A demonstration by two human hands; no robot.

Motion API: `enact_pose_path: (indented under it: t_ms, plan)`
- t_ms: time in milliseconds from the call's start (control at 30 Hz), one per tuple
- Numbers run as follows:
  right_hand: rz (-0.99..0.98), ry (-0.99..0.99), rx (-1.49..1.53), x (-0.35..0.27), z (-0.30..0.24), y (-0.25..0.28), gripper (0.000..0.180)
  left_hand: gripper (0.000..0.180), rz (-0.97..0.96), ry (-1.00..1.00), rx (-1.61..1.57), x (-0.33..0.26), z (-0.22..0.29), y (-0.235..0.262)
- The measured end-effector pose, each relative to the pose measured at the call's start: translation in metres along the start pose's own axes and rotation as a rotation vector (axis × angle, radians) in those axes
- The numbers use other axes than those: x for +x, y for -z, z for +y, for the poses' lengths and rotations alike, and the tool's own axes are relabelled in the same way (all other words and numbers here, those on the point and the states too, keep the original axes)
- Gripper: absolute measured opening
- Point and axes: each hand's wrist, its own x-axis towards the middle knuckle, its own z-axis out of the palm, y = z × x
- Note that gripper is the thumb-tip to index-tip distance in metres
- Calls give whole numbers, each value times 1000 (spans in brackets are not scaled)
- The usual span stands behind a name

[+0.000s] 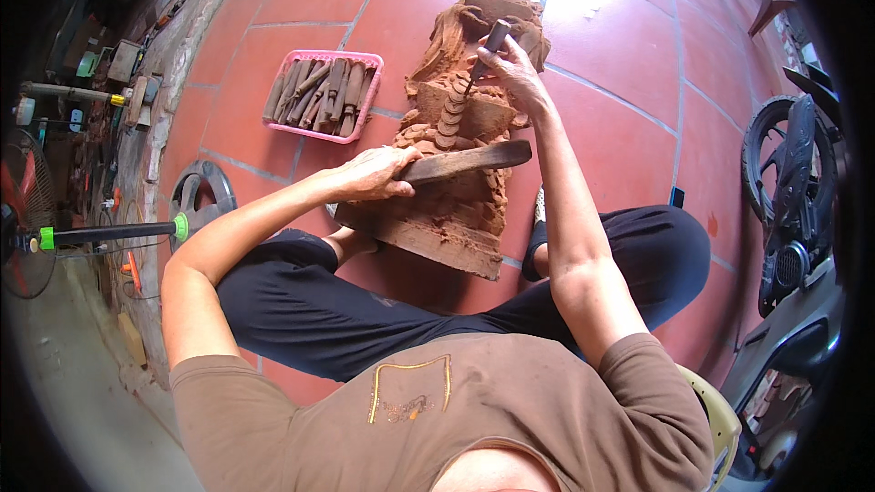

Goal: The person sits on the floor and carves a wooden sculpture using a chisel and mallet. They repeatedly strike the chisel to shape details on the figure and occasionally adjust the sculpture's position.

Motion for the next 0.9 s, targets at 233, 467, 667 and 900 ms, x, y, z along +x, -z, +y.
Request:
enact_pose_path:
  t_ms: [233,467,667,900]
  plan:
    - [-64,90,-169,4,-3,-13,35,62,51,-23,-93,-4,-7,-6]
    - [-87,98,-251,-3,-10,-21,37,58,115,-39,-106,-3,-6,-10]
    - [-146,144,-255,-3,-6,-17,43,54,130,-52,18,-10,-3,12]
    - [-165,164,-267,1,-4,-14,48,52,182,103,-353,-74,11,68]
